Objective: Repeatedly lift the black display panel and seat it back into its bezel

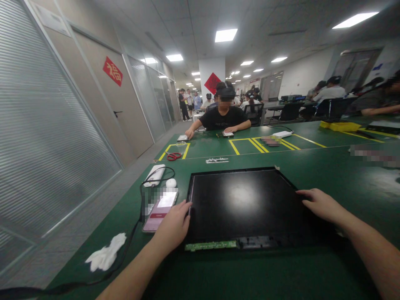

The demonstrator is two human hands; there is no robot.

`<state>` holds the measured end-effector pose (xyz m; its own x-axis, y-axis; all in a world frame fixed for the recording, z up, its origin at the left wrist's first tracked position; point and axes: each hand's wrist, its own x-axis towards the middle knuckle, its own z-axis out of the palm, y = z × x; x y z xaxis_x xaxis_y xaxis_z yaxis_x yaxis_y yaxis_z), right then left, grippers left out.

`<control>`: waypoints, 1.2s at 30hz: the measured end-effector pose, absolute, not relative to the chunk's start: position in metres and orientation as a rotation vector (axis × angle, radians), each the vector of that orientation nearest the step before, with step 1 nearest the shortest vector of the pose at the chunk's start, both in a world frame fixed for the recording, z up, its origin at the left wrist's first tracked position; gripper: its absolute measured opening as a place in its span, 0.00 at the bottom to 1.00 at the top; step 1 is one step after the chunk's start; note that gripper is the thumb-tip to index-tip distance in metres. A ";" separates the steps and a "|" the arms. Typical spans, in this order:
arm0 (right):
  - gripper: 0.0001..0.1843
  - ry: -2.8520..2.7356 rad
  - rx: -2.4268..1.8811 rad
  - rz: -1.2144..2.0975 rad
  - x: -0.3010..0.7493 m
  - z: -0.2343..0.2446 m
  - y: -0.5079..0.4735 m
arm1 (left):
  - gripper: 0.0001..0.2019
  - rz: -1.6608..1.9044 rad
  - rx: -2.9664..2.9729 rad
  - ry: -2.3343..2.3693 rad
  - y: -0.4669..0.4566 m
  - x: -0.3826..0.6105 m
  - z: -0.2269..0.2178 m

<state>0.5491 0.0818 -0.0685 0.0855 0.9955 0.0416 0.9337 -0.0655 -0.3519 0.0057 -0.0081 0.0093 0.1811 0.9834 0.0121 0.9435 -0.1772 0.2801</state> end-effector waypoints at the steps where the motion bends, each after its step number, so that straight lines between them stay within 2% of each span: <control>1: 0.27 -1.901 -2.067 0.351 0.551 -0.069 0.083 | 0.24 0.273 2.239 1.867 -0.008 0.006 0.009; 9: 0.36 -1.691 -2.044 0.689 0.552 -0.070 0.083 | 0.24 0.323 2.234 1.842 -0.007 0.005 0.009; 36: 0.30 -1.594 -1.996 0.744 0.542 -0.053 0.074 | 0.25 0.415 2.207 1.847 -0.004 0.004 0.001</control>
